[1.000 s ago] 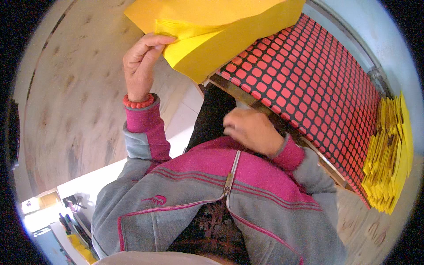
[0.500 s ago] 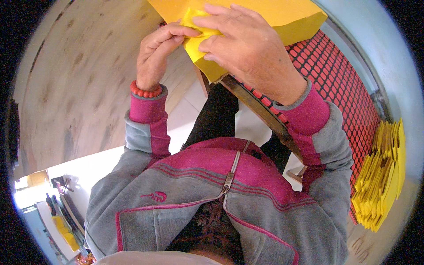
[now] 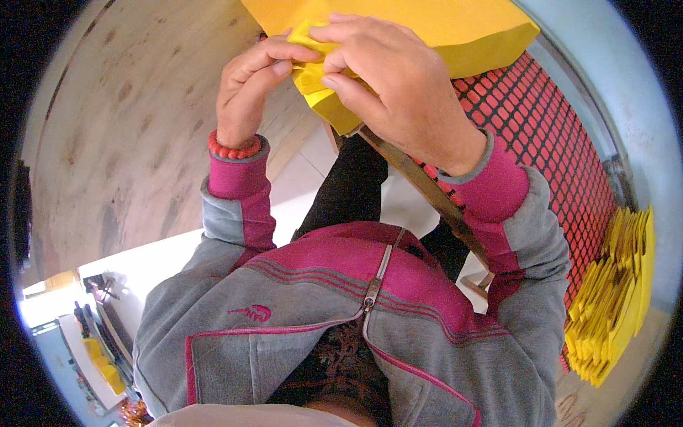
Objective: The person repeatedly folds yellow paper sheets by hand on a patterned table, pressing creases and stacking the folded pieces. The person handles the sheets one at a time, aligning edges and smoothing folds before placing them into a growing stack.
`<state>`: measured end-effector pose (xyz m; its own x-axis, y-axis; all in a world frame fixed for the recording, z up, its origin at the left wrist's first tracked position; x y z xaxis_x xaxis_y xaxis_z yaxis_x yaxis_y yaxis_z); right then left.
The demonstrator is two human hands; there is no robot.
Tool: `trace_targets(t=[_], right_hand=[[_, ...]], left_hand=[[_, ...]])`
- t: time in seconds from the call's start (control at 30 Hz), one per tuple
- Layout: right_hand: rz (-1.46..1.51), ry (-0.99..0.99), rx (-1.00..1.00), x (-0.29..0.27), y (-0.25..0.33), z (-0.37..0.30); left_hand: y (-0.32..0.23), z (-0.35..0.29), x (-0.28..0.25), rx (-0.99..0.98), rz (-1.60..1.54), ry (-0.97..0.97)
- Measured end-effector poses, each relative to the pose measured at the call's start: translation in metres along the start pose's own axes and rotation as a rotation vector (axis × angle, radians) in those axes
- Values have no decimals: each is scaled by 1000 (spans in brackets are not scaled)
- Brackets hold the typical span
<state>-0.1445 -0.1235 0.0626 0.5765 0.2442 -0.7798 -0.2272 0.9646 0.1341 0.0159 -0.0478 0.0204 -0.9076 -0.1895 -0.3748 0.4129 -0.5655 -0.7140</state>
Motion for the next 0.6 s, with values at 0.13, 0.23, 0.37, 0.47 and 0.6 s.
trace_targets(t=[0.13,0.23,0.37,0.47,0.6], right_hand=[[47,-12,28,2,-3,-2],[52,-13,41,1,-2,-2],[68,-48,113,-3,-1,-4],[49,-85,120,-6,2,-5],[38,-136,74,-7,5,-4]], left_hand=[[1,-1,-2,35,-12,1],[2,-2,-2,60,49,-37],[7,-5,-2,8,60,-117],[9,-5,0,-21,-39,-157],[11,-6,3,-28,-207,-195]])
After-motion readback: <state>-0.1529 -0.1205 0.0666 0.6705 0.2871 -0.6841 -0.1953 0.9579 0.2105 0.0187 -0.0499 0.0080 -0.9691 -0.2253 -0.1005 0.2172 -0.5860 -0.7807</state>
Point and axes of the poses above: each hand's wrist, its own z-axis towards the middle knuckle, its own x-axis out of the palm, y = z × x, the point moved 6 cm from there along z, towards the middle knuckle, and after that the axes turned 11 degrees about y, right-handed, at the moved point
